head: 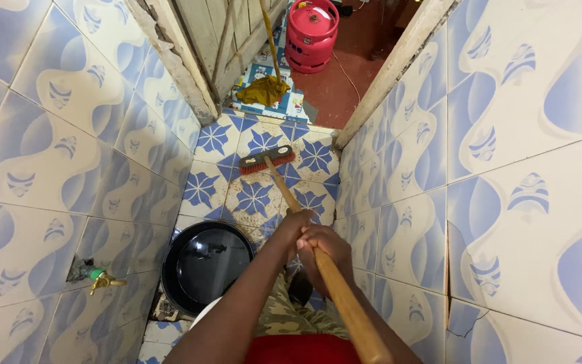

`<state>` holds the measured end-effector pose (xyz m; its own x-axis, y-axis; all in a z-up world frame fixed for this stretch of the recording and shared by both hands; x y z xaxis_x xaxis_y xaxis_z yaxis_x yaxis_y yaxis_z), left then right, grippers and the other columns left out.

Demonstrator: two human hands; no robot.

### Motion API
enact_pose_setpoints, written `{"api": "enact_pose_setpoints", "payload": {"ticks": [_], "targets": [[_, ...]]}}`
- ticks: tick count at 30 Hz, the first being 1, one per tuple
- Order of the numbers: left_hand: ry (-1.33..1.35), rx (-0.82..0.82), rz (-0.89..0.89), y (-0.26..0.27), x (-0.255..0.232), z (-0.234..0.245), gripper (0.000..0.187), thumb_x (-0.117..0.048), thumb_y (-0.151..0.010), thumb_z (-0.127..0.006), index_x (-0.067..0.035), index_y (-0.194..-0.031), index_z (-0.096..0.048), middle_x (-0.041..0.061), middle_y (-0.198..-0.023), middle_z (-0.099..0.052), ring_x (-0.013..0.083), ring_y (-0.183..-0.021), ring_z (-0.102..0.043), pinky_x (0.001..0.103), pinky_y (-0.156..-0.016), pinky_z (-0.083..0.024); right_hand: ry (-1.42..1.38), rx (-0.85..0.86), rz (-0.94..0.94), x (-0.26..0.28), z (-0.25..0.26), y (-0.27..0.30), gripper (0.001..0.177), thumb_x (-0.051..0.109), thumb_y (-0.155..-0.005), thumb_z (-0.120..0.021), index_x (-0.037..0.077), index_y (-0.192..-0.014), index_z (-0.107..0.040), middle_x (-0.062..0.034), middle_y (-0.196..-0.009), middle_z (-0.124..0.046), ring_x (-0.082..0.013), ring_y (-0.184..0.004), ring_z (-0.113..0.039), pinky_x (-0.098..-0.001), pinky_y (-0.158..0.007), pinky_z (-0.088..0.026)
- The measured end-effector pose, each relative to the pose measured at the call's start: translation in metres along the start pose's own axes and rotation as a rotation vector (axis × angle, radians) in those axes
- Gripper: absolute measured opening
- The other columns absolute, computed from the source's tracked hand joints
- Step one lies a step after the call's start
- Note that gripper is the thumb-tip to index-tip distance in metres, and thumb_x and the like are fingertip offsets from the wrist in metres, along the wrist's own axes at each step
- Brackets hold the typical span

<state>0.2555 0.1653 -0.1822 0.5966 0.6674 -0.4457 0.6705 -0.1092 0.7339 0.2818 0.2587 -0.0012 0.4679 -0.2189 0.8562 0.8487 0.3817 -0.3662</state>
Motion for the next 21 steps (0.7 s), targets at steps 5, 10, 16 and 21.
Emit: {"api": "enact_pose_setpoints", "payload": {"ticks": [5, 10, 16, 21], "targets": [[-0.037, -0.106, 0.044, 0.007, -0.005, 0.019, 0.035, -0.035, -0.098, -0.060, -0.007, -0.111, -0.045, 0.003, -0.077, -0.052, 0.0151, -0.061, -0.052, 0.032, -0.054, -0.051, -0.071, 0.064, -0.007, -0.011, -0.018, -0.004, 0.011, 0.008, -0.094, -0.070, 0.000, -0.088, -0.064, -0.0163, -0.102, -0.069, -0.0246, -0.093, -0.071, -0.0335, -0.081, -0.058], [0.035, -0.017, -0.021, 0.002, -0.012, 0.012, 0.029, -0.033, -0.103, -0.062, -0.011, -0.105, -0.044, 0.002, -0.073, -0.044, 0.0145, -0.057, -0.045, 0.031, -0.053, -0.048, -0.044, 0.026, -0.014, -0.004, -0.013, -0.008, 0.017, 0.014, -0.099, -0.067, 0.001, -0.088, -0.065, -0.0138, -0.101, -0.070, -0.0248, -0.097, -0.072, -0.0350, -0.085, -0.058], [-0.001, -0.075, 0.007, 0.029, -0.021, 0.007, 0.026, -0.037, -0.102, -0.054, -0.012, -0.109, -0.058, 0.002, -0.088, -0.058, 0.0143, -0.075, -0.060, 0.033, -0.070, -0.055, 0.003, -0.004, -0.055, -0.013, -0.022, -0.011, 0.022, 0.020, -0.098, -0.069, 0.002, -0.087, -0.065, -0.0162, -0.105, -0.066, -0.0270, -0.102, -0.070, -0.0387, -0.086, -0.057], [-0.031, 0.004, -0.014, 0.023, -0.031, 0.012, 0.037, -0.045, -0.110, -0.047, -0.008, -0.113, -0.050, 0.005, -0.099, -0.062, 0.0170, -0.088, -0.063, 0.038, -0.086, -0.056, -0.002, -0.031, -0.045, -0.019, -0.029, -0.027, 0.019, 0.018, -0.096, -0.070, 0.002, -0.089, -0.064, -0.0167, -0.108, -0.064, -0.0270, -0.099, -0.069, -0.0369, -0.084, -0.056]]}}
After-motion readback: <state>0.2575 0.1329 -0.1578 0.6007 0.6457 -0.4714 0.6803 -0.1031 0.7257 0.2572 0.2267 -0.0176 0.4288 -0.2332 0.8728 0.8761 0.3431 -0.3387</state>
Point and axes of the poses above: each hand's wrist, its own y-axis away from the middle knuckle, its own z-axis out of the back of the hand, x = y × z, the point moved 6 cm from there along -y, towards the middle knuckle
